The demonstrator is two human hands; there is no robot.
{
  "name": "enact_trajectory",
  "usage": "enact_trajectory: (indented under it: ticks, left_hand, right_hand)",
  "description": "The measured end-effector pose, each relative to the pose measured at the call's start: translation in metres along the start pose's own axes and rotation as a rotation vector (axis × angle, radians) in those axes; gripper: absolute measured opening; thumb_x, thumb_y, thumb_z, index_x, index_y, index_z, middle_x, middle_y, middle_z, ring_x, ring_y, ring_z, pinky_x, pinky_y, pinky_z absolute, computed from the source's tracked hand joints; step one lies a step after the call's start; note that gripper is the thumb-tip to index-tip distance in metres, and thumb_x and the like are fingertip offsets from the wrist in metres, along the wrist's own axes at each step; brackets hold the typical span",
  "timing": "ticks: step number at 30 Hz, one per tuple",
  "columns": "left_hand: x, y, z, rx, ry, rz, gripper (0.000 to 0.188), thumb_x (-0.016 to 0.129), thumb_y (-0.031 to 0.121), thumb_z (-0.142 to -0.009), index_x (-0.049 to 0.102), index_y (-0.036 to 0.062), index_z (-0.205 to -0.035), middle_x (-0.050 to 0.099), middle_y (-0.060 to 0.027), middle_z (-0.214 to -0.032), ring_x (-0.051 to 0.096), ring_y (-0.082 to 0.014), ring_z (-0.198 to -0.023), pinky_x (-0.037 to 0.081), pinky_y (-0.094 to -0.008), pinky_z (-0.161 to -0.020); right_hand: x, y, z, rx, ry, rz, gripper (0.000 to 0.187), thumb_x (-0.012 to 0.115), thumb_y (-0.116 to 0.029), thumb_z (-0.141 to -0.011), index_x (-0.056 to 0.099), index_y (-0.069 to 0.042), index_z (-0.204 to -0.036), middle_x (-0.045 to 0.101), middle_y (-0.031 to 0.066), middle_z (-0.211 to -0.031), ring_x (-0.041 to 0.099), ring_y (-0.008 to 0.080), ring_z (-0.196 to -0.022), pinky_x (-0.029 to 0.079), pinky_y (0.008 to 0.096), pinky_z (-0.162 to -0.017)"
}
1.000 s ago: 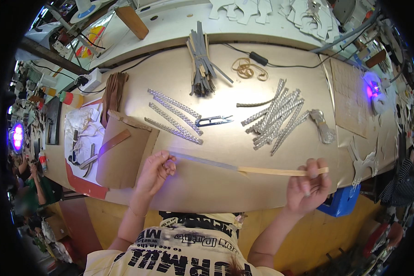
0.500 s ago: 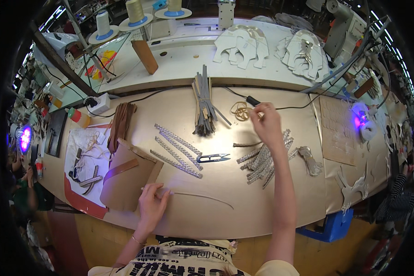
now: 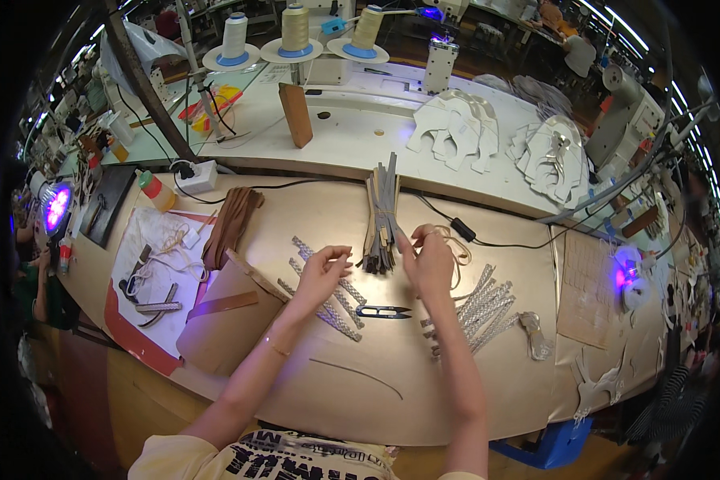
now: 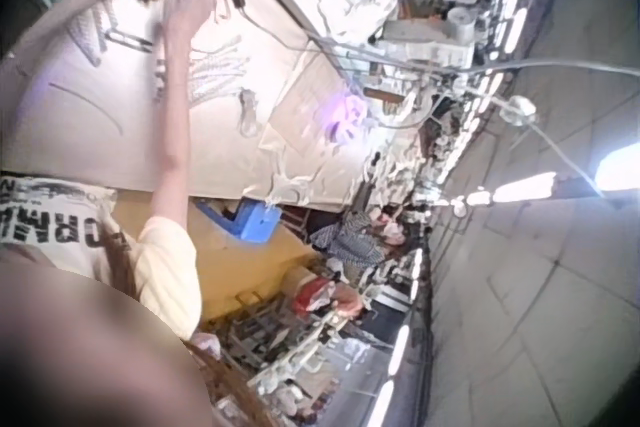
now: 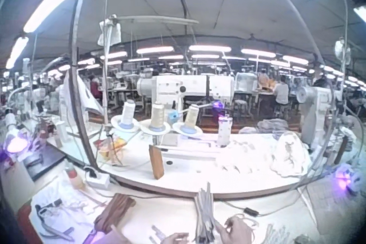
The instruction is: The person repeatedly measures and aligns braided cords on a worktable, then inserts thin rods into the cord ends. They handle multiple cords and rods one at a time, placing finished pieces aside. The workspace contains sewing machines and other craft materials.
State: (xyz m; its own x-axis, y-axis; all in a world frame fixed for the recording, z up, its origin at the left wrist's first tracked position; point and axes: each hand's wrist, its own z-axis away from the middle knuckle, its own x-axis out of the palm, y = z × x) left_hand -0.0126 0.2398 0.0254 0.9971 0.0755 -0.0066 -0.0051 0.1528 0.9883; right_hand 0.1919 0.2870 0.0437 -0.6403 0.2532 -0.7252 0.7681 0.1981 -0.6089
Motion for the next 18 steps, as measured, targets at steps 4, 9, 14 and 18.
enact_trajectory:
  ticks: [4, 9, 14, 18]
  left_hand:
    - [0.010, -0.011, -0.062, -0.209, -0.067, 0.002, 0.035, 0.068, 0.021, -0.093, 0.066, -0.0070, -0.114, 0.072, -0.0098, -0.094, 0.070, -0.0139, -0.084, 0.057, -0.0262, -0.071]
    - [0.013, -0.016, -0.079, -0.112, -0.143, -0.367, 0.037, 0.078, 0.024, -0.083, 0.071, -0.0071, -0.102, 0.073, -0.0100, -0.082, 0.069, -0.0125, -0.072, 0.057, -0.0271, -0.064]
    - [0.003, -0.020, -0.078, -0.205, -0.100, -0.153, 0.037, 0.076, 0.023, -0.085, 0.067, -0.0086, -0.103, 0.072, -0.0090, -0.083, 0.067, -0.0127, -0.068, 0.055, -0.0266, -0.058]
    - [0.007, -0.017, -0.073, -0.221, -0.214, -0.152, 0.041, 0.075, 0.023, -0.087, 0.062, -0.0092, -0.110, 0.070, -0.0079, -0.082, 0.066, -0.0125, -0.068, 0.053, -0.0265, -0.057]
  right_hand:
    - [0.015, -0.025, 0.018, -0.019, -0.005, -0.019, 0.033, 0.072, -0.034, -0.089, 0.061, -0.002, -0.092, 0.062, 0.0097, -0.072, 0.060, 0.0240, -0.061, 0.047, 0.0370, -0.059]
    - [0.025, -0.028, 0.011, 0.089, -0.065, -0.025, 0.041, 0.068, -0.035, -0.091, 0.060, -0.002, -0.115, 0.064, 0.0132, -0.093, 0.065, 0.0300, -0.084, 0.050, 0.0428, -0.070]
    - [0.026, -0.018, -0.008, 0.178, -0.193, 0.021, 0.059, 0.073, -0.043, -0.083, 0.060, -0.002, -0.123, 0.061, 0.0190, -0.105, 0.065, 0.0335, -0.093, 0.052, 0.0422, -0.083]
    - [0.024, -0.018, -0.014, 0.190, -0.193, 0.151, 0.058, 0.074, -0.046, -0.081, 0.065, -0.002, -0.118, 0.057, 0.0205, -0.115, 0.060, 0.0364, -0.105, 0.048, 0.0462, -0.091]
